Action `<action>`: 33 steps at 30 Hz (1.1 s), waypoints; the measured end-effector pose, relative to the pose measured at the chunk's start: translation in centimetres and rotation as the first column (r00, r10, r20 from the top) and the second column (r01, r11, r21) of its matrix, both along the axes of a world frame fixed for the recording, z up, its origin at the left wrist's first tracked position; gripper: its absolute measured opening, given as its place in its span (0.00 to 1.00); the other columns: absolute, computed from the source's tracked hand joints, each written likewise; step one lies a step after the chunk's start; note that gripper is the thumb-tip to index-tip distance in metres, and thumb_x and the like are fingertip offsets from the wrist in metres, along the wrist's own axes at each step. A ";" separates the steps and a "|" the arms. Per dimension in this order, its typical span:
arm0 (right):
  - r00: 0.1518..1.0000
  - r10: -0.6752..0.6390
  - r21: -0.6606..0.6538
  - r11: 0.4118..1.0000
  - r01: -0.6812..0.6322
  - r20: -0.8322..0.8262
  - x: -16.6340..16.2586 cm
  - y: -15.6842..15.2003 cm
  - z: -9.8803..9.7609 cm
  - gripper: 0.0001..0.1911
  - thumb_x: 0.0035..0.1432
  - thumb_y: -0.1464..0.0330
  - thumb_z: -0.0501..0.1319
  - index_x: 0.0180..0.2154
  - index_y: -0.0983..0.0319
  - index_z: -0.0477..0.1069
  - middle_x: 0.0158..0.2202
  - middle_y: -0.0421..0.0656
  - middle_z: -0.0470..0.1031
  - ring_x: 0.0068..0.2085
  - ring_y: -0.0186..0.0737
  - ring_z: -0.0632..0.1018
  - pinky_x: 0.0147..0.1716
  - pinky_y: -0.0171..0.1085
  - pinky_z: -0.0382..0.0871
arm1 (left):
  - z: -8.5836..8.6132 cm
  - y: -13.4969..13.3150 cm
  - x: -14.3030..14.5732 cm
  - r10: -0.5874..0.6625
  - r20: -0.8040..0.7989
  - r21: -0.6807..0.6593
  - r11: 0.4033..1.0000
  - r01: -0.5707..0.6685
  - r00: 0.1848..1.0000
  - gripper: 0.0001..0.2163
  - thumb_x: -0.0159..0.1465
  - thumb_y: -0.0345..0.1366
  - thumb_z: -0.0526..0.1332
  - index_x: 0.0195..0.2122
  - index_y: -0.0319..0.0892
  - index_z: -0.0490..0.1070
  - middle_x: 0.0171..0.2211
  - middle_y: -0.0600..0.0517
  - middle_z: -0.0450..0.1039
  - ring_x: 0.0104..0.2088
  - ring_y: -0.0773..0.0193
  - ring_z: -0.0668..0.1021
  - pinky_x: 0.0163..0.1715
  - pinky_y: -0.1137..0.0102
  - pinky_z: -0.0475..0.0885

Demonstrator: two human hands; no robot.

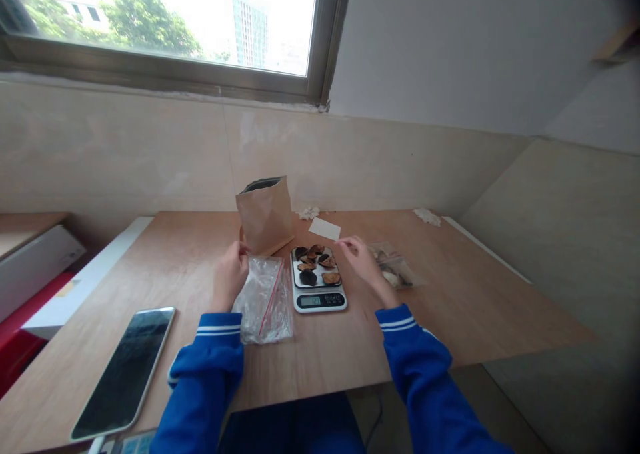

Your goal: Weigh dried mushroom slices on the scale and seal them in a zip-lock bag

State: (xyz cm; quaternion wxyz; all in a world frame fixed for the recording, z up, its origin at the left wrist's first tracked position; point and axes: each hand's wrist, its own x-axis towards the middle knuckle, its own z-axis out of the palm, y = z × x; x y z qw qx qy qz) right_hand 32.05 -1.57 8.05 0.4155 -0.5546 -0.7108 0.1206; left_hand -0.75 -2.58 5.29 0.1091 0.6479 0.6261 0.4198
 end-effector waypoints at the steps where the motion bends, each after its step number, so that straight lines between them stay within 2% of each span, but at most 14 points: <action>1: 0.998 -0.028 0.022 0.999 0.029 -0.051 0.9 -1.1 -0.9 0.17 0.65 0.60 0.53 0.38 0.61 0.77 0.41 0.49 0.78 0.46 0.46 0.75 0.47 0.43 0.67 | 0.3 -0.7 0.3 -0.101 -0.087 -0.102 0.991 0.092 0.991 0.07 0.62 0.31 0.51 0.36 0.44 0.68 0.33 0.48 0.75 0.35 0.57 0.77 0.38 0.65 0.69; 2: 0.993 -0.062 0.031 0.997 0.065 -0.096 1.5 -2.3 -1.9 0.18 0.65 0.59 0.53 0.37 0.61 0.77 0.40 0.49 0.78 0.45 0.46 0.75 0.46 0.43 0.68 | 0.5 -1.4 0.6 -0.183 -0.158 -0.212 0.966 0.148 0.970 0.07 0.63 0.33 0.51 0.34 0.44 0.68 0.32 0.48 0.75 0.34 0.57 0.77 0.36 0.66 0.68; 4: 0.977 -0.120 0.016 0.992 0.124 -0.174 1.9 -4.5 -3.9 0.18 0.64 0.57 0.53 0.37 0.61 0.76 0.40 0.49 0.78 0.44 0.47 0.75 0.43 0.43 0.68 | 0.2 -2.8 1.5 -0.283 -0.246 -0.403 0.900 0.168 0.927 0.08 0.63 0.39 0.54 0.30 0.44 0.68 0.29 0.47 0.76 0.31 0.56 0.77 0.32 0.66 0.67; 7: 0.958 -0.144 -0.037 0.990 0.139 -0.249 0.7 -7.4 -5.9 0.17 0.65 0.57 0.53 0.38 0.60 0.76 0.40 0.48 0.77 0.43 0.47 0.75 0.41 0.42 0.68 | -0.9 -4.4 2.6 -0.345 -0.272 -0.540 0.828 0.155 0.898 0.18 0.63 0.52 0.54 0.26 0.44 0.67 0.26 0.46 0.75 0.27 0.55 0.76 0.28 0.66 0.65; 10: 0.956 -0.102 -0.053 0.994 0.091 -0.276 -1.6 -9.4 -6.1 0.15 0.65 0.59 0.54 0.38 0.59 0.76 0.40 0.47 0.77 0.43 0.46 0.75 0.41 0.42 0.68 | -2.0 -4.9 3.1 -0.365 -0.311 -0.540 0.828 0.153 0.877 0.14 0.61 0.49 0.57 0.25 0.44 0.67 0.26 0.47 0.76 0.27 0.56 0.77 0.26 0.67 0.63; 13: 0.966 0.011 -0.052 0.998 -0.026 -0.259 -4.1 -10.6 -5.0 0.12 0.66 0.62 0.54 0.38 0.58 0.75 0.39 0.45 0.77 0.45 0.45 0.75 0.44 0.42 0.68 | -2.4 -4.8 3.2 -0.354 -0.340 -0.528 0.839 0.135 0.871 0.10 0.62 0.42 0.57 0.26 0.44 0.68 0.27 0.46 0.76 0.28 0.56 0.77 0.27 0.68 0.63; 15: 0.962 0.100 -0.083 0.989 -0.125 -0.253 -5.6 -11.1 -4.1 0.11 0.66 0.64 0.54 0.39 0.57 0.75 0.39 0.44 0.77 0.44 0.44 0.75 0.44 0.41 0.68 | -2.3 -4.8 3.2 -0.348 -0.342 -0.528 0.840 0.128 0.873 0.10 0.64 0.40 0.55 0.28 0.44 0.68 0.28 0.45 0.76 0.29 0.55 0.78 0.28 0.68 0.64; 19: 0.934 0.288 -0.162 0.932 -0.324 -0.210 -8.6 -12.6 -2.8 0.11 0.66 0.68 0.54 0.40 0.57 0.76 0.37 0.42 0.76 0.42 0.42 0.75 0.43 0.39 0.69 | -2.2 -5.3 3.5 -0.312 -0.357 -0.509 0.855 0.096 0.880 0.12 0.66 0.41 0.52 0.29 0.43 0.68 0.29 0.45 0.76 0.31 0.54 0.78 0.30 0.67 0.64; 22: 0.886 0.431 -0.195 0.866 -0.460 -0.173 -10.6 -14.0 -2.6 0.10 0.65 0.70 0.56 0.39 0.56 0.76 0.36 0.41 0.77 0.41 0.41 0.76 0.44 0.40 0.69 | -2.6 -5.7 3.7 -0.271 -0.354 -0.468 0.880 0.082 0.895 0.14 0.67 0.46 0.52 0.30 0.43 0.67 0.28 0.44 0.76 0.31 0.53 0.78 0.30 0.66 0.64; 24: 0.861 0.478 -0.207 0.837 -0.506 -0.174 -11.5 -14.7 -2.7 0.10 0.65 0.70 0.57 0.39 0.56 0.77 0.35 0.40 0.78 0.40 0.41 0.76 0.43 0.39 0.70 | -2.9 -5.9 3.9 -0.260 -0.352 -0.449 0.890 0.082 0.899 0.13 0.66 0.45 0.53 0.30 0.43 0.67 0.28 0.44 0.75 0.31 0.53 0.78 0.30 0.66 0.64; 29: 0.878 0.435 -0.225 0.852 -0.473 -0.199 -12.2 -15.3 -3.1 0.09 0.65 0.70 0.56 0.37 0.56 0.76 0.34 0.40 0.76 0.38 0.41 0.76 0.40 0.38 0.71 | -2.9 -5.7 3.9 -0.278 -0.318 -0.449 0.886 0.115 0.906 0.10 0.66 0.38 0.52 0.28 0.44 0.65 0.27 0.47 0.74 0.30 0.56 0.77 0.31 0.67 0.64; 31: 0.898 0.369 -0.225 0.878 -0.422 -0.241 -12.2 -15.1 -3.4 0.09 0.65 0.69 0.56 0.38 0.56 0.74 0.36 0.41 0.76 0.38 0.41 0.76 0.40 0.38 0.71 | -2.3 -5.8 3.9 -0.287 -0.275 -0.440 0.886 0.145 0.918 0.09 0.65 0.36 0.53 0.26 0.45 0.63 0.25 0.49 0.73 0.29 0.57 0.76 0.30 0.68 0.63; 33: 0.911 0.250 -0.224 0.916 -0.332 -0.328 -12.2 -14.7 -3.7 0.08 0.66 0.66 0.54 0.42 0.56 0.72 0.39 0.43 0.75 0.37 0.40 0.76 0.38 0.38 0.71 | -1.5 -6.2 4.0 -0.302 -0.197 -0.407 0.891 0.202 0.933 0.10 0.64 0.36 0.53 0.25 0.45 0.61 0.24 0.51 0.70 0.28 0.59 0.74 0.30 0.68 0.62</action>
